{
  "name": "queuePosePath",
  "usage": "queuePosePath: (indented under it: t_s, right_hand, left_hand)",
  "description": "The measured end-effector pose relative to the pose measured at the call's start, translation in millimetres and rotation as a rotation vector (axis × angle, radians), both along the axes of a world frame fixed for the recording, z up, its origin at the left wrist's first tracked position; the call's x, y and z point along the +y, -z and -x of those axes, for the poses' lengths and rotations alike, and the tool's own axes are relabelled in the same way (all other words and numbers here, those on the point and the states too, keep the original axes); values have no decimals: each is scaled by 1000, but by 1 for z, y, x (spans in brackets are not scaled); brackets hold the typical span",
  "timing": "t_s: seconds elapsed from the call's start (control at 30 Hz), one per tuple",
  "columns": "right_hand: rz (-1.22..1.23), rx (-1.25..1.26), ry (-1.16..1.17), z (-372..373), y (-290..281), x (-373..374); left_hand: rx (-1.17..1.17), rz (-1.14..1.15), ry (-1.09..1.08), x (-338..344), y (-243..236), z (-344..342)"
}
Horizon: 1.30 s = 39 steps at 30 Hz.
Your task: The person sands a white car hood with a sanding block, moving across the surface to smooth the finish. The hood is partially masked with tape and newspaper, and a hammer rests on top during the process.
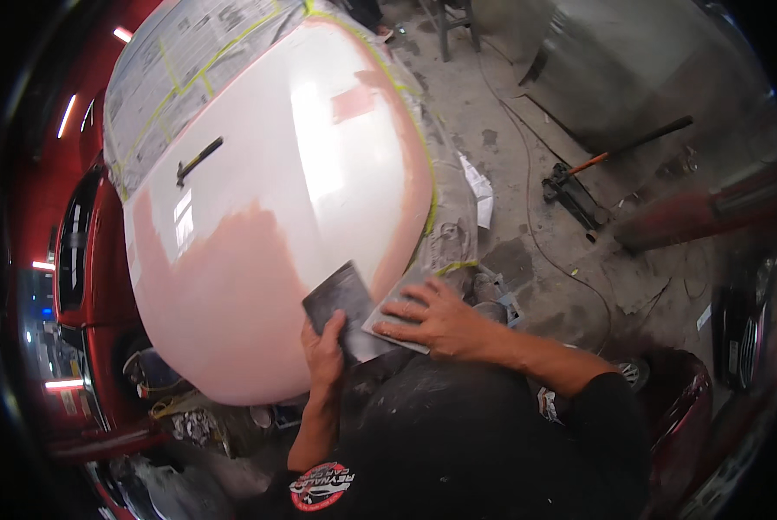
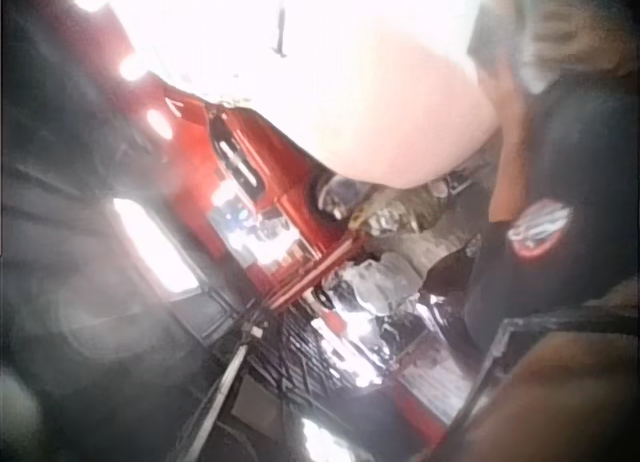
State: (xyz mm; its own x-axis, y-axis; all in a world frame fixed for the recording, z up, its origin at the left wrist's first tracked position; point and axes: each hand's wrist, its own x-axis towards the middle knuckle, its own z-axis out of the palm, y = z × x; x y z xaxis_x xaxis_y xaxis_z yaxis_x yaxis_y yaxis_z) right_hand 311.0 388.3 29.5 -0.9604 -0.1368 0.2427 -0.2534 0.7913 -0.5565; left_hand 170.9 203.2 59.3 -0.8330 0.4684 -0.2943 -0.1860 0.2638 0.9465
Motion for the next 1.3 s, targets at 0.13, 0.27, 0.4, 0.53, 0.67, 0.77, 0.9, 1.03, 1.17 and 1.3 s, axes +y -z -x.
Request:
queuePosePath:
  t_s: [0.13, 0.27, 0.4, 0.53, 0.67, 0.77, 0.9, 1.03, 1.17, 1.3]
  right_hand:
    - [324, -214, -53, -4, 68, 40]
    - [475, -226, 371, 21, 176, 120]
    - [790, -161, 668, 92, 200, 217]
    - [587, -47, 688, 155, 233, 261]
    - [569, 56, 626, 193, 248, 276]
    - [459, 150, 563, 197, 266, 274]
    - [252, 89, 566, 163, 285, 250]
    - [217, -8, 578, 117, 275, 241]
    - [380, 55, 663, 125, 249, 268]
    - [419, 27, 513, 186, 229, 302]
  left_hand:
    - [36, -138, -396, 17, 14, 19]
    - [17, -172, -374, 34, 5, 22]
    - [-103, -34, -358, 48, 48, -1]
    - [-171, 96, -347, 71, 80, -25]
    - [-197, 77, -300, 84, 97, -26]
    - [-189, 91, -324, 95, 95, -20]
    - [-210, 66, -318, 104, 94, -16]
    - [-198, 55, -266, 114, 90, -10]
    - [-198, 55, -254, 116, 89, -7]
    - [-211, 78, -221, 112, 92, -8]
